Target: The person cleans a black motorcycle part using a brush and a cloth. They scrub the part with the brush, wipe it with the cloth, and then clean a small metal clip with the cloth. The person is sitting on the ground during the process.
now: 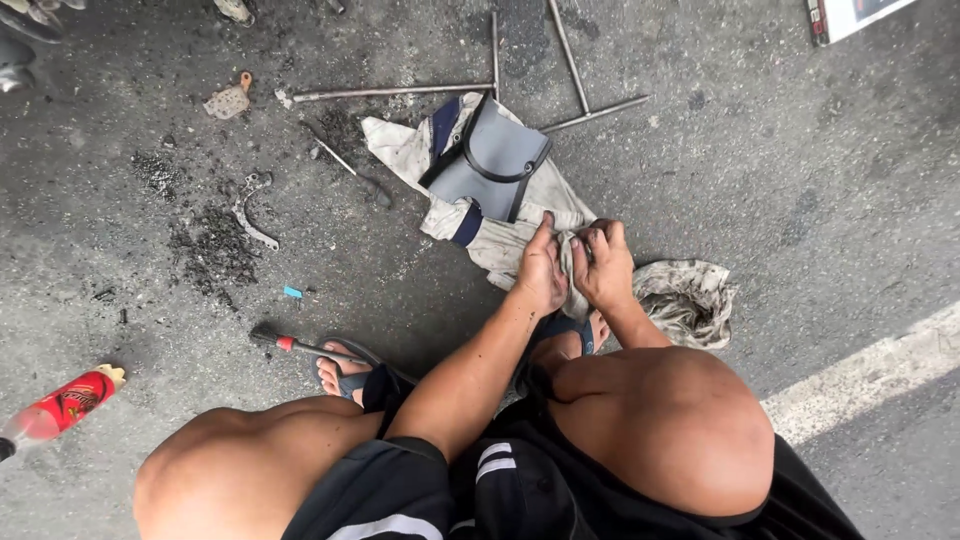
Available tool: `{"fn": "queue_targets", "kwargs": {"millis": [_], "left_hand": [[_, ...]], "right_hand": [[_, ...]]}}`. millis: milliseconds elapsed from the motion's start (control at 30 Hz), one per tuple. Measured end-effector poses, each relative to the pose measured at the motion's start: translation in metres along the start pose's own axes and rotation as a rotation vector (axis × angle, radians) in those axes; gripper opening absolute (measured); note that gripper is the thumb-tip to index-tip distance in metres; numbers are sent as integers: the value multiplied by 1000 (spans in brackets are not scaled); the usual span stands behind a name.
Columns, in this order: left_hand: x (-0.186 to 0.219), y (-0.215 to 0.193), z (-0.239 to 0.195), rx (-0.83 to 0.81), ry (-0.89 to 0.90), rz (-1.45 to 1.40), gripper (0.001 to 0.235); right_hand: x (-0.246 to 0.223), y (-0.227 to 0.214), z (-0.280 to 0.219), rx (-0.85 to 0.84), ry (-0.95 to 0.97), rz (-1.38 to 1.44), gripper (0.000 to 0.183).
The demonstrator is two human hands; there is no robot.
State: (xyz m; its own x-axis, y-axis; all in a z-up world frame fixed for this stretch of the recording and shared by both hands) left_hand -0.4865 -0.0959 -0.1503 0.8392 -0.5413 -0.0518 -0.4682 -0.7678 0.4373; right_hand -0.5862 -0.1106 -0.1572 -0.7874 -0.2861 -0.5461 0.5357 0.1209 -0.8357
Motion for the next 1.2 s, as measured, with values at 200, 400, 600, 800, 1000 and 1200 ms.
{"fn": "queue_targets", "kwargs": {"millis": [200, 400, 600, 800, 1000, 1200], "left_hand": [[14, 18, -23, -95, 182, 234, 82], [8, 2, -17, -79, 252, 1168, 88], [3, -21, 2, -174, 348, 734, 43], [7, -15, -10, 94, 166, 363, 50], [27, -16, 25, 128, 321, 1115, 57], [47, 1, 23, 243, 616, 1548, 47]], "right_hand": [[76, 53, 0, 7, 317, 68, 33], [156, 89, -12, -59, 636, 76, 45], [156, 36, 28, 248, 724, 373, 47], [21, 21, 14, 133, 284, 324, 24], [79, 60, 5, 59, 451, 269, 49], [130, 87, -4, -32, 621, 307, 61]]}}
Point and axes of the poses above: each hand's wrist, its own z-axis towards the middle knuckle, its own y-axis out of the palm, x = y × z, the point moved 6 cm from there along z, towards the middle knuckle, and after that the axes turned 2 degrees about -y, right-handed, at the moved point
